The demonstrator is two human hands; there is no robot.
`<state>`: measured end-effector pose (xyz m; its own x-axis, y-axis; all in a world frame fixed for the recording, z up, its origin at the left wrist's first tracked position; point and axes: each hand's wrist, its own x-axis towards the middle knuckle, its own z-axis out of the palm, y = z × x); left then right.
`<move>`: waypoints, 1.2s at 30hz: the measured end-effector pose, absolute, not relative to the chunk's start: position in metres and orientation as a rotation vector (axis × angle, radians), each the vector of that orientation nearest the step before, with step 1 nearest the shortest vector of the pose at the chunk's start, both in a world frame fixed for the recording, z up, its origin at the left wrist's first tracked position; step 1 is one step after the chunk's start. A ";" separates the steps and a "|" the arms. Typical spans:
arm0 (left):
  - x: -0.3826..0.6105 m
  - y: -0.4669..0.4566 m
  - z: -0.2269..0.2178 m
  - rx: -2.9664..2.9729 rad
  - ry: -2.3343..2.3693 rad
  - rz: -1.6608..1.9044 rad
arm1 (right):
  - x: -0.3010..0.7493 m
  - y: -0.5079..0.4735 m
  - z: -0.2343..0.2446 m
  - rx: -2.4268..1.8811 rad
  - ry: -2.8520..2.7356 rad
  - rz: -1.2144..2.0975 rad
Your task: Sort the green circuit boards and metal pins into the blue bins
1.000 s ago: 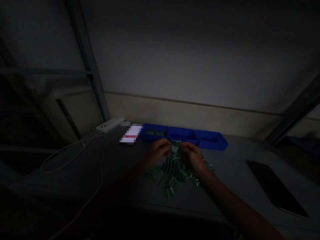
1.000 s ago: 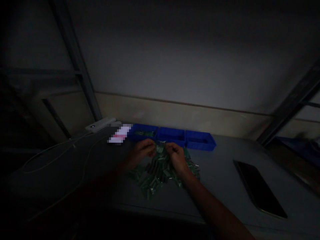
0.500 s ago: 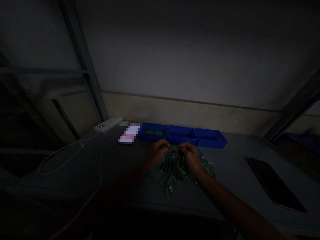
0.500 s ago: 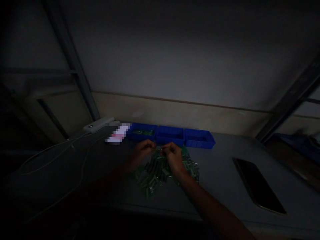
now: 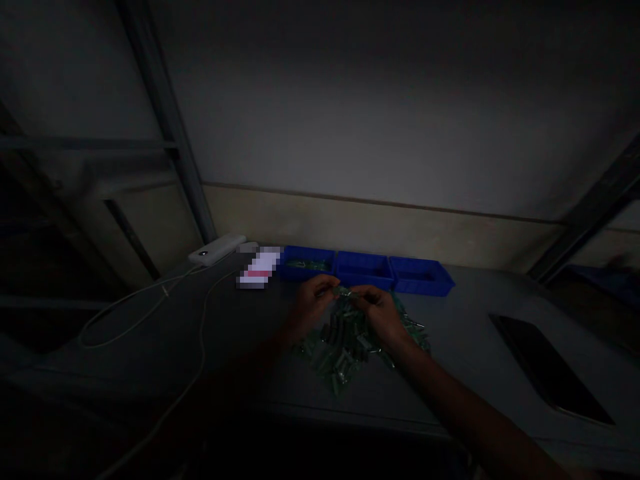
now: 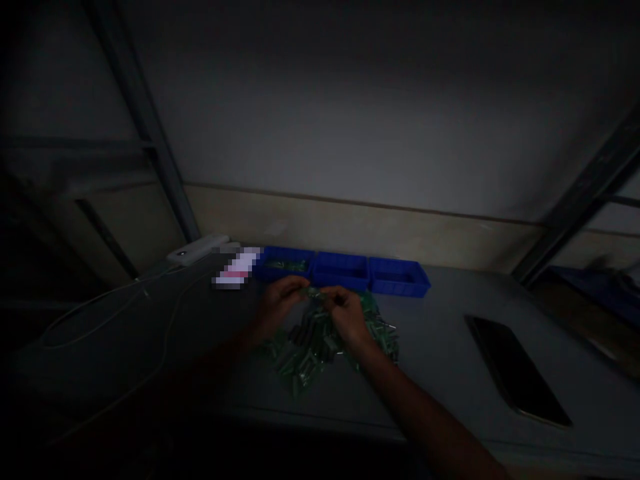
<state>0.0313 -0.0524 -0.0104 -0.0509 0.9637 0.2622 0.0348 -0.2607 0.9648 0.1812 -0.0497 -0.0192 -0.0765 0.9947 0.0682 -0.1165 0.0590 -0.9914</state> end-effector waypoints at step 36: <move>0.026 -0.058 -0.007 1.827 1.245 1.238 | 0.183 -0.054 -0.020 -1.013 -1.514 1.062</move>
